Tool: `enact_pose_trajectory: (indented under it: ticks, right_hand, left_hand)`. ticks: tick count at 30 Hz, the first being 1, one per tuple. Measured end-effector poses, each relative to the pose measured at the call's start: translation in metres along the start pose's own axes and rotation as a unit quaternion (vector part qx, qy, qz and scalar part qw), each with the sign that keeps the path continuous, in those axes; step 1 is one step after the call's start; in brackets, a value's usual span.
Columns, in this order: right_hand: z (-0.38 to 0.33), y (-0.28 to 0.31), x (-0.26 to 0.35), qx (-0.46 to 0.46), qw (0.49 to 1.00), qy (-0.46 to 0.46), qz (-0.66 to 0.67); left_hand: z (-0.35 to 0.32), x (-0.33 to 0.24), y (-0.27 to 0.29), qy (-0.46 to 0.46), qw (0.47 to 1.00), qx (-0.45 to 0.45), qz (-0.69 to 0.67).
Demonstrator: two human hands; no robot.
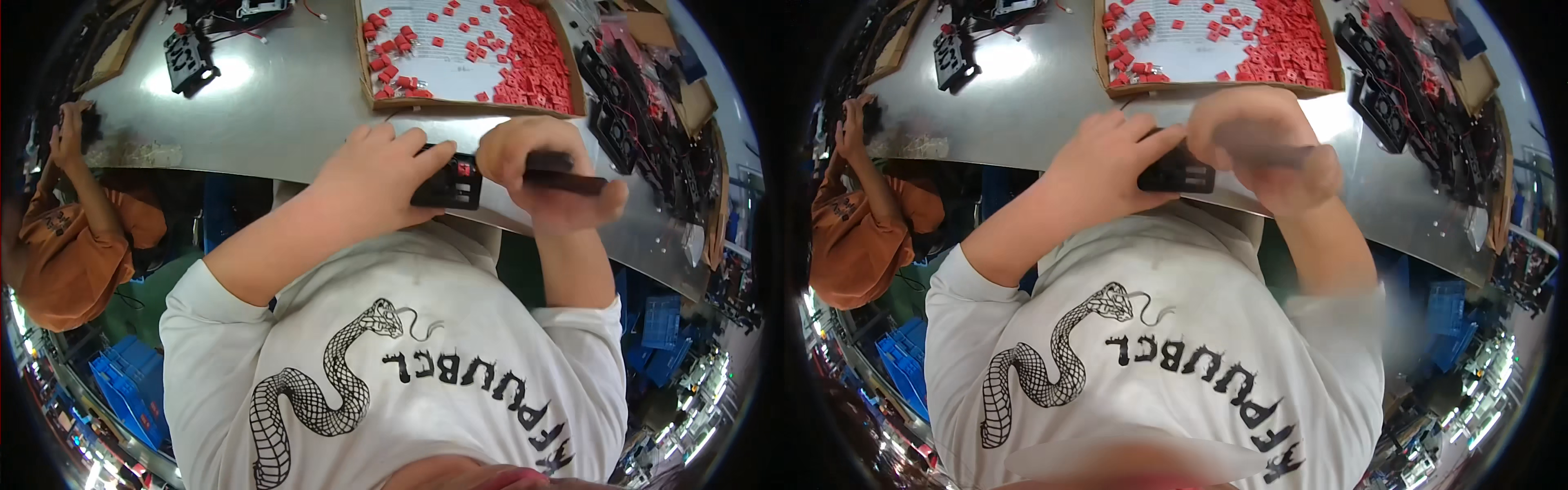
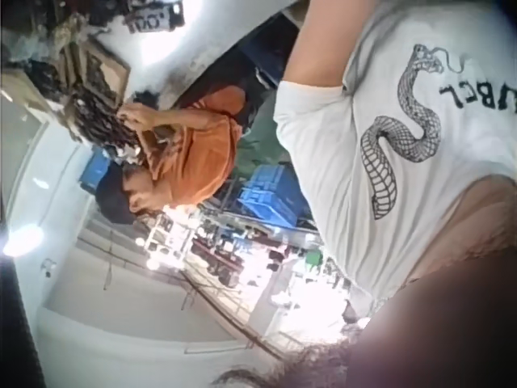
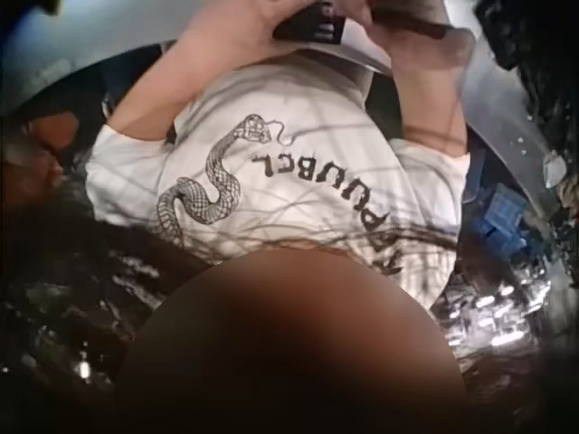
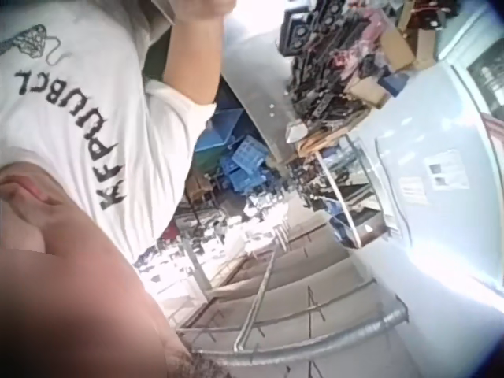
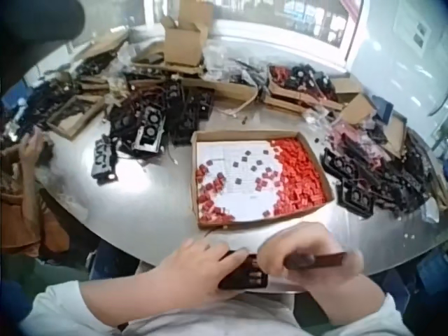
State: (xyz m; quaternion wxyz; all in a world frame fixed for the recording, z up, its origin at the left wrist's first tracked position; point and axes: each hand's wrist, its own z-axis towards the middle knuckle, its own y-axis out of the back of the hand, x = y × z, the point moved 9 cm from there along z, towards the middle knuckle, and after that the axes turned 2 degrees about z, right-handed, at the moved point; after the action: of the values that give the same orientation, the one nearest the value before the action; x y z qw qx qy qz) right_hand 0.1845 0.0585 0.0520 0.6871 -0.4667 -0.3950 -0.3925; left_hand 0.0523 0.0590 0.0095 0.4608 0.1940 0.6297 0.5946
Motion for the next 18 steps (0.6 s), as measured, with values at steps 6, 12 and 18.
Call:
enact_pose_trajectory:
  ticks: [6, 12, 18]
  right_hand:
    - [-0.003, -0.011, 0.067, 0.167, 0.978, 0.120, 0.027]
    - [0.012, 0.000, 0.003, 0.031, 0.997, -0.037, -0.063]
    - [-0.004, -0.017, 0.021, 0.136, 0.984, 0.094, 0.066]
  left_hand:
    - [0.007, -0.008, 0.007, -0.020, 1.000, -0.004, -0.002]
    - [0.004, 0.006, 0.007, -0.004, 1.000, -0.012, 0.013]
    - [-0.002, -0.007, 0.005, -0.003, 1.000, -0.001, 0.011]
